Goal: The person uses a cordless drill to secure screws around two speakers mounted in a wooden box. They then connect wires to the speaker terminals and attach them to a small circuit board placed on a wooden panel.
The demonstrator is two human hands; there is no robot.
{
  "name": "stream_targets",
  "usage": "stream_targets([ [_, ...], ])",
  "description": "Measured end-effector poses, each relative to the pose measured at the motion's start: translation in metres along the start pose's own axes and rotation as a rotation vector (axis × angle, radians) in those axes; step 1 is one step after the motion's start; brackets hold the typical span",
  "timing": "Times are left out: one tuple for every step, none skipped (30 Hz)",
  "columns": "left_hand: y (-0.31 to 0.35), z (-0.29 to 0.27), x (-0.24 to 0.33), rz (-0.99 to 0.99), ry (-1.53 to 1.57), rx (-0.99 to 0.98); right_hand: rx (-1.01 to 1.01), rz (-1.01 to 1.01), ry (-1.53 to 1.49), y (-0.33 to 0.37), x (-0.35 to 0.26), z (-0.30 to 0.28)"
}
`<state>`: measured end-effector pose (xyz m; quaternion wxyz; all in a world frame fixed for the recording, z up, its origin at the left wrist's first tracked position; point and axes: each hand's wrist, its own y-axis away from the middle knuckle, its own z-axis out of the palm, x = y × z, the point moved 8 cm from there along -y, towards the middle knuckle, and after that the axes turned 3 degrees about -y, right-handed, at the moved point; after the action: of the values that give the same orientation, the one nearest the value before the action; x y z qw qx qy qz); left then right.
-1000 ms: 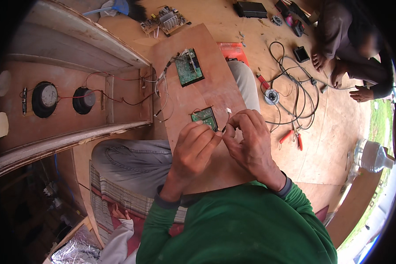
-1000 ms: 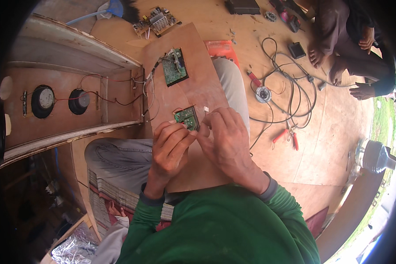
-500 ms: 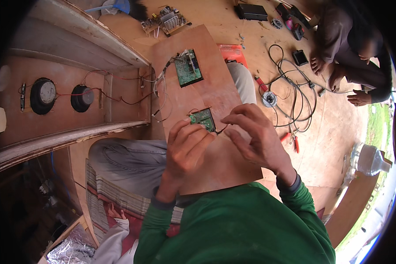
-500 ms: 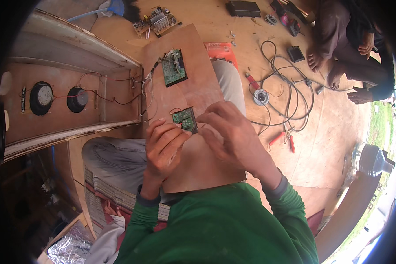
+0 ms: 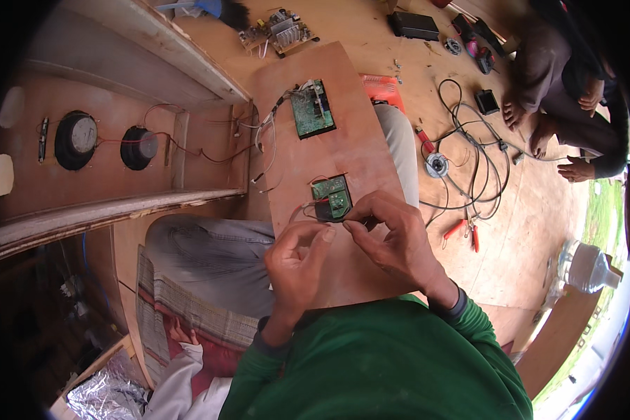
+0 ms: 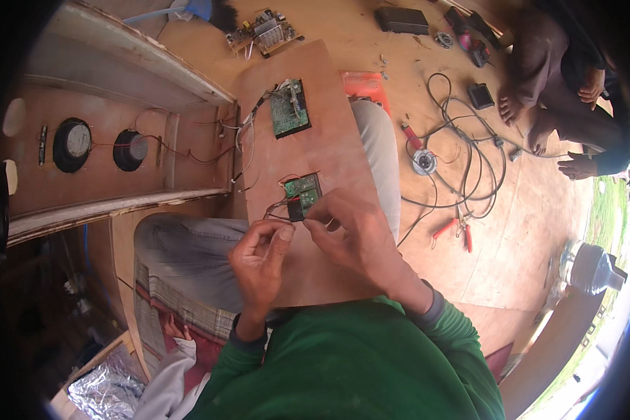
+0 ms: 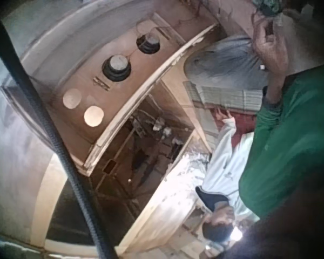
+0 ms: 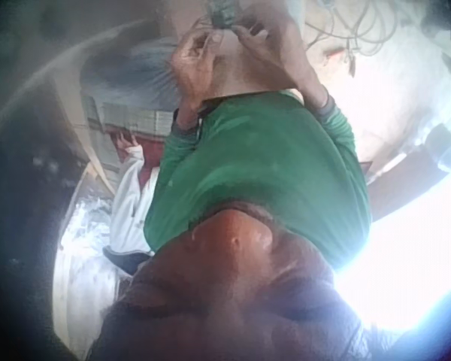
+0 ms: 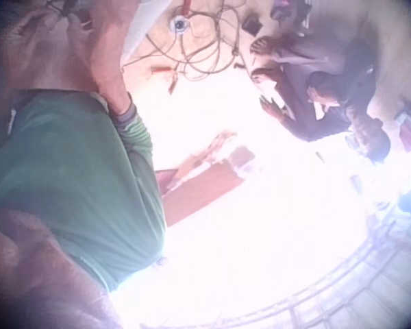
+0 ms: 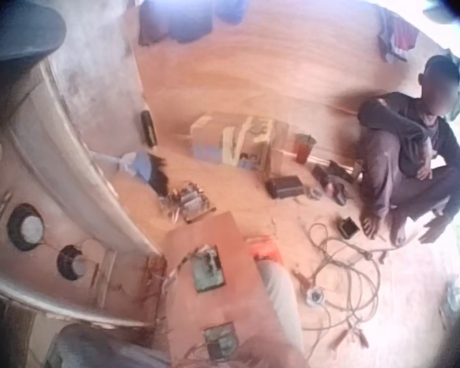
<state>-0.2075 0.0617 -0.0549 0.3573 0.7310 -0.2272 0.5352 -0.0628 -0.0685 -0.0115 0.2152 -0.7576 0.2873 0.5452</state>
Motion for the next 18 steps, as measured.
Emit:
stream_targets([
  [0.002,0.002,-0.002,0.0,0.072,0.01,-0.001,-0.012,0.004,0.002,-0.002,0.005],
  [0.003,0.004,-0.005,0.002,0.144,0.019,-0.001,-0.025,0.008,0.004,-0.004,0.01],
  [0.004,0.007,-0.007,0.0,0.217,0.017,-0.006,0.019,-0.027,0.005,-0.001,0.014],
  [0.004,0.006,-0.005,0.039,0.197,0.047,-0.009,0.063,-0.06,0.007,0.002,0.018],
  [0.005,0.007,-0.003,0.076,0.18,0.065,-0.017,0.094,-0.091,0.008,0.004,0.02],
  [0.006,0.007,-0.001,0.123,0.168,0.085,-0.001,0.141,-0.087,0.009,0.008,0.021],
  [0.007,0.008,-0.001,0.12,0.162,0.1,0.009,0.173,-0.084,0.008,0.01,0.021],
  [0.008,0.008,-0.001,0.126,0.161,0.12,0.021,0.208,-0.086,0.008,0.013,0.021],
  [0.008,0.008,0.001,0.147,0.156,0.132,0.026,0.193,-0.053,0.007,0.011,0.022],
  [0.008,0.008,0.002,0.157,0.11,0.14,0.036,0.181,-0.021,0.006,0.009,0.022],
  [0.008,0.008,0.004,0.181,0.064,0.139,0.049,0.195,0.01,0.006,0.009,0.021],
  [0.007,0.008,0.005,0.198,0.014,0.144,0.067,0.187,0.045,0.005,0.007,0.021],
  [0.006,0.009,0.004,0.186,0.047,0.13,0.085,0.203,0.077,0.006,0.007,0.02],
  [0.004,0.009,0.002,0.169,0.076,0.122,0.1,0.209,0.114,0.006,0.006,0.019],
  [0.003,0.009,-0.001,0.153,0.105,0.113,0.104,0.225,0.112,0.007,0.007,0.019],
  [0.002,0.009,0.0,0.173,0.09,0.1,0.106,0.235,0.117,0.008,0.008,0.019],
  [0.0,0.01,0.001,0.197,0.076,0.086,0.114,0.213,0.125,0.007,0.007,0.018],
  [-0.002,0.012,0.001,0.215,0.058,0.069,0.121,0.236,0.112,0.007,0.011,0.018],
])
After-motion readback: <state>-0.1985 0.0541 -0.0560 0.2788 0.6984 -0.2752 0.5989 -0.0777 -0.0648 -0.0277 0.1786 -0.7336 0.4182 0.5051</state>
